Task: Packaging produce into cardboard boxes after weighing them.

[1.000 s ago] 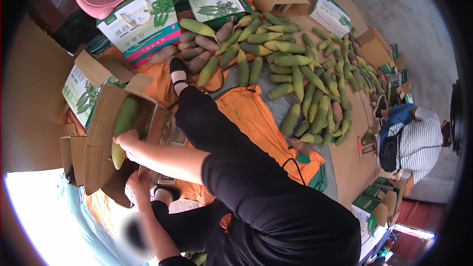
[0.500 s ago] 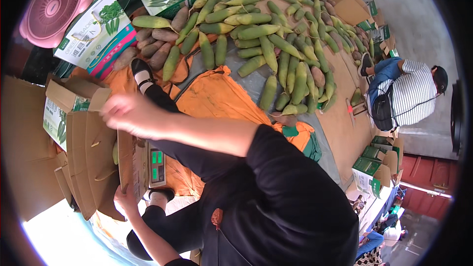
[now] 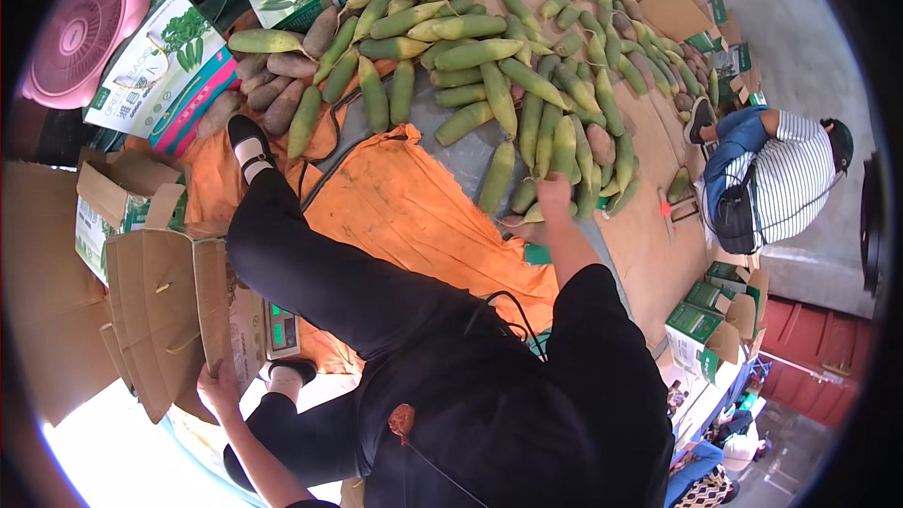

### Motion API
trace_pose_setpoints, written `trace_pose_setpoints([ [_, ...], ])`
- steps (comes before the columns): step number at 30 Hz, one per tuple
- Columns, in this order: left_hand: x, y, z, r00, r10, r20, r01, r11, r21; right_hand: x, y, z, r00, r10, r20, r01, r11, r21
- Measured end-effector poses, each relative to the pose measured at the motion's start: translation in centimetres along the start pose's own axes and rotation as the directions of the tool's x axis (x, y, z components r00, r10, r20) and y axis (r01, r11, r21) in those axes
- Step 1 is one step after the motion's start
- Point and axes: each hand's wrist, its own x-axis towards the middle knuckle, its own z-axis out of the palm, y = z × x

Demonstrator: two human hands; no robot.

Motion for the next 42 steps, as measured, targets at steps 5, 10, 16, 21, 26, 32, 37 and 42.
trace_pose_setpoints([
  [5,-0.1,-1.6,-0.2,0.998,0.054,-0.028,-0.052,0.996,0.076,3.8,-0.1,-2.7,0.996,0.089,-0.009,-0.089,0.986,-0.144],
  [10,0.1,-1.6,0.4,0.999,0.033,-0.015,-0.033,0.999,-0.006,7.6,2.2,-2.5,1.000,-0.002,-0.004,0.001,0.991,-0.135],
  [16,-0.2,-2.2,0.6,0.998,-0.038,-0.049,0.045,0.987,0.157,10.5,3.0,-0.4,0.998,0.009,0.065,0.001,0.987,-0.161],
  [21,0.1,-3.4,1.4,0.993,-0.069,-0.098,0.096,0.944,0.315,9.9,1.6,-0.6,0.998,0.039,0.051,-0.014,0.910,-0.414],
  [26,-1.0,-3.4,0.9,0.995,-0.010,-0.095,0.034,0.966,0.255,7.0,-1.6,0.1,0.994,0.036,0.108,-0.003,0.958,-0.288],
  [32,-0.6,2.3,-0.1,0.993,-0.104,-0.052,0.114,0.964,0.240,4.4,-5.9,1.3,0.851,-0.409,0.330,0.402,0.911,0.092],
  [37,-1.2,1.7,-0.6,0.996,-0.083,-0.033,0.089,0.957,0.275,-4.2,-20.7,1.0,0.527,-0.744,0.410,0.466,0.657,0.593],
  [42,-1.4,1.5,-0.7,0.998,-0.060,-0.020,0.063,0.963,0.263,-16.9,-36.3,-3.9,0.181,-0.907,0.381,0.325,0.421,0.847],
])
